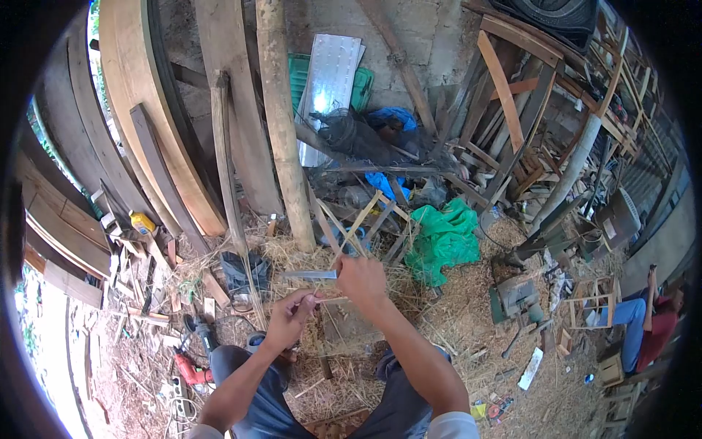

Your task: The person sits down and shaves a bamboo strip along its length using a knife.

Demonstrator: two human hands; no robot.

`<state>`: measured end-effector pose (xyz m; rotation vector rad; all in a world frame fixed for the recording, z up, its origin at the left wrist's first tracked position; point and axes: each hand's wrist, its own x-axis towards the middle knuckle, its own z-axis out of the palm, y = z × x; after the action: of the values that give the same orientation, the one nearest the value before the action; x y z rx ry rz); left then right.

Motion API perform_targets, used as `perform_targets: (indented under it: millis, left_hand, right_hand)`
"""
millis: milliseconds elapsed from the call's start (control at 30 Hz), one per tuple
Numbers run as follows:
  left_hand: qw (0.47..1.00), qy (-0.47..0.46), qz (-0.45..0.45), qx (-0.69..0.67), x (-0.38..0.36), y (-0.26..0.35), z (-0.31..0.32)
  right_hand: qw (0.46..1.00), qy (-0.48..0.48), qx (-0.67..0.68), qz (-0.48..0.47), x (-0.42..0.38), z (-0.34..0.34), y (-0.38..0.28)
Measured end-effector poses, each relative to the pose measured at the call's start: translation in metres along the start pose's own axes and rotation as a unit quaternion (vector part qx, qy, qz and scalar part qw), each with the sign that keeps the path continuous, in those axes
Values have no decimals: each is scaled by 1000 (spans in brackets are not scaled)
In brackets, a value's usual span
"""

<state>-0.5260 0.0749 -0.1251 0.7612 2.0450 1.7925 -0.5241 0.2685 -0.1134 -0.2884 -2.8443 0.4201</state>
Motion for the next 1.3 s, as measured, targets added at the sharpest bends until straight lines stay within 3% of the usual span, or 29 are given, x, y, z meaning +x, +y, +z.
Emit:
perform_targets:
  millis: [133,200,267,367,500,567,600,667,767,900,1000,1100,1233,1300]
  left_hand:
    - [999,19,-13,-45,-5,3,-3]
    - [998,25,-7,-60,-15,5,-6]
    - [999,-17,-23,-29,-32,9,-15]
    - [999,3,32,20,-33,6,-13]
    - [998,21,14,49,-27,8,-10]
    - [991,26,52,121,-27,4,-8]
    - [991,22,55,122,-27,6,-6]
    - [990,14,59,126,-29,9,-3]
    - [989,15,82,119,-33,11,-2]
    - [990,12,66,123,-30,17,1]
    - [993,31,80,76,-32,11,-1]
    - [994,-6,58,90,-40,9,-11]
    - [991,25,86,101,-37,3,-10]
    - [989,46,91,110,-33,2,-7]
  right_hand:
    - [999,29,-37,22,2,-5,-1]
    - [987,119,-29,101,10,-5,26]
    - [972,136,-29,191,17,-26,54]
    - [964,134,12,229,6,-31,62]
    - [956,155,105,225,-6,-31,48]
    - [977,97,144,124,-17,-31,23]
    - [976,101,144,126,-21,-27,11]
    - [997,54,33,44,-27,-20,-6]
    - [998,37,34,40,-19,-18,6]
    - [998,40,38,42,-17,-24,18]
    - [981,116,-18,155,-4,-22,44]
    - [944,150,-21,294,0,-37,79]
    - [946,178,36,267,-9,-38,91]
    - [969,120,46,209,-16,-29,64]
